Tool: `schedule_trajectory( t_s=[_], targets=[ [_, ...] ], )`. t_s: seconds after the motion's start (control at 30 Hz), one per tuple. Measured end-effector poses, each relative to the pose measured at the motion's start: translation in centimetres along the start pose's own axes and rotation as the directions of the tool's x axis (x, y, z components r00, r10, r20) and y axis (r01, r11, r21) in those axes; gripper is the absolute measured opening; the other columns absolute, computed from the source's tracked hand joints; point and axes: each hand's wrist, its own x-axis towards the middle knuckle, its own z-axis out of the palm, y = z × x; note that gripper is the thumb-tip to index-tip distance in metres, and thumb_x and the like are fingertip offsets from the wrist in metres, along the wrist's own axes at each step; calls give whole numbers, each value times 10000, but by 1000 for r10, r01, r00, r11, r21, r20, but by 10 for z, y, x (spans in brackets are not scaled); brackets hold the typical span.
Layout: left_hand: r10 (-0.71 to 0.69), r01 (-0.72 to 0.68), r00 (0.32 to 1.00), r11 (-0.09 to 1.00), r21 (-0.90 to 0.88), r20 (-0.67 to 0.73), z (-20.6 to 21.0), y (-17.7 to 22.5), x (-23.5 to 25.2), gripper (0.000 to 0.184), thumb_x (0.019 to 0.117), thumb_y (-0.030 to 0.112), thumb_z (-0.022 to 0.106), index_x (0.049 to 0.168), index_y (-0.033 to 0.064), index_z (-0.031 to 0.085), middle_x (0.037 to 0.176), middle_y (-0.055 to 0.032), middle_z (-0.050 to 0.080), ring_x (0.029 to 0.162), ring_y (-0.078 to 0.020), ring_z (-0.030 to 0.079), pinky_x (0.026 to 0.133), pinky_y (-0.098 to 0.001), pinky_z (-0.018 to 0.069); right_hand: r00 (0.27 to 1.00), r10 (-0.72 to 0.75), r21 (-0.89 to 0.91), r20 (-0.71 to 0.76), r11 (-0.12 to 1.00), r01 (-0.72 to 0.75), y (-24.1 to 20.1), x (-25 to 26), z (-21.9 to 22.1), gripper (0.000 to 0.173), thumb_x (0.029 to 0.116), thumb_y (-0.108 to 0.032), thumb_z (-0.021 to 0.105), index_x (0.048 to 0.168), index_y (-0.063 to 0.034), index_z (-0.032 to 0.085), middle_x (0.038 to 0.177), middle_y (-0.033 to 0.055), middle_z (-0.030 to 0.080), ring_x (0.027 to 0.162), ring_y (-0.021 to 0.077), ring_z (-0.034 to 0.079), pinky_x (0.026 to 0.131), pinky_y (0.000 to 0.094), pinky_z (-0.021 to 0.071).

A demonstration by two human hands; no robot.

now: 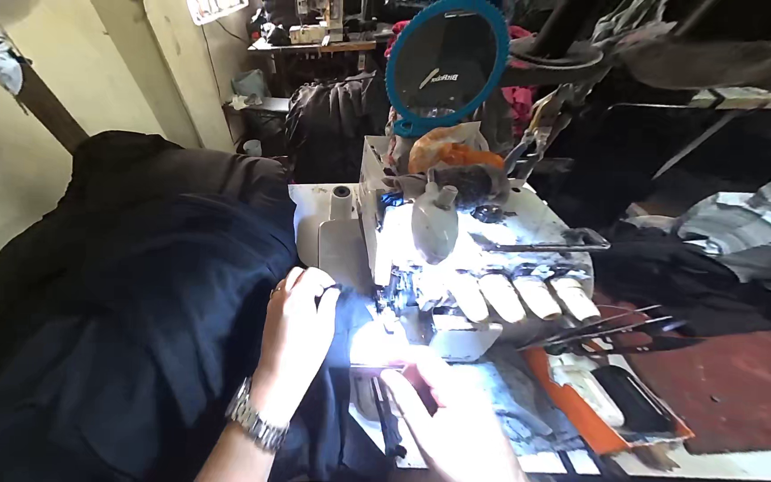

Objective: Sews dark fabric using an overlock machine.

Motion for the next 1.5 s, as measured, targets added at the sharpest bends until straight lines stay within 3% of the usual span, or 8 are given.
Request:
schedule_trajectory(
  t_s=[0.23, 0.4, 0.53, 0.6, 0.83, 1.13, 1.37, 1.5],
  targets=[
    [67, -63, 997, 994, -92, 40, -30, 46, -63, 152, 888, 165, 623, 928, 106, 758, 919, -38, 710, 844, -147, 685, 757, -317, 579, 986, -166, 233, 19, 960, 157, 15, 9, 1, 235, 913, -2, 528, 1089, -14, 682, 1286, 81, 669, 910, 20, 680, 767, 179, 589],
    [112, -55, 967, 969, -242, 230, -3, 81, -76, 157, 920, 101, 637, 989, 47, 768, 954, -92, 746, 912, -190, 727, 802, -342, 599, 992, -127, -242, 4, 962, 124, 32, 9, -21, 165, 827, -50, 519, 839, -126, 665, 808, -14, 664, 705, 94, 648, 585, 305, 543],
    [48, -51, 999, 941, -336, -16, 10, 77, -46, 143, 898, 76, 604, 894, 72, 747, 862, -35, 718, 784, -59, 684, 714, -200, 572, 970, -213, -456, -118, 879, 137, 33, 9, -33, 262, 822, -20, 509, 978, -68, 714, 888, 91, 737, 736, 228, 720, 619, 395, 579],
    [42, -73, 993, 957, -280, -114, -2, 53, -30, 132, 920, 85, 609, 946, 89, 738, 959, -11, 698, 883, -38, 666, 786, -186, 569, 974, -207, -384, -98, 910, 155, 30, 0, -43, 254, 901, 13, 518, 1083, -12, 694, 952, 121, 740, 760, 209, 716, 684, 343, 599],
    [168, -200, 899, 979, 39, 405, -5, 9, -9, 382, 1067, 311, 454, 1336, 152, 673, 1458, -27, 601, 1438, -172, 472, 1223, -527, 307, 983, -169, -90, -70, 983, 163, 46, -29, -34, 191, 954, 33, 523, 1076, 84, 661, 1050, 220, 678, 862, 152, 671, 796, 225, 565],
    [278, -306, 876, 952, 9, 394, 26, 3, 82, 367, 1027, 156, 570, 1358, 4, 609, 1449, -148, 580, 1387, -261, 521, 1199, -458, 345, 950, -310, -407, -47, 874, 266, 30, -15, -10, 395, 913, -55, 572, 1231, -188, 766, 947, 107, 640, 859, 233, 591, 750, 321, 492],
    [323, -346, 889, 938, 15, 325, 34, -8, 90, 286, 1015, 141, 577, 1249, 15, 685, 1330, -146, 645, 1283, -295, 588, 1107, -453, 449, 945, -324, -378, -49, 881, 283, 33, -24, -5, 331, 928, -112, 549, 1185, -132, 757, 982, 116, 666, 906, 242, 618, 813, 335, 508],
    [257, -289, 941, 948, 132, 218, 8, -5, 69, 330, 1007, 165, 614, 1318, 71, 669, 1439, -146, 575, 1359, -316, 528, 1148, -511, 407, 945, -244, -273, 216, 914, 299, 16, -60, 30, 252, 960, -264, 678, 1090, -69, 772, 966, 139, 732, 882, 306, 709, 763, 452, 584]
  ],
)
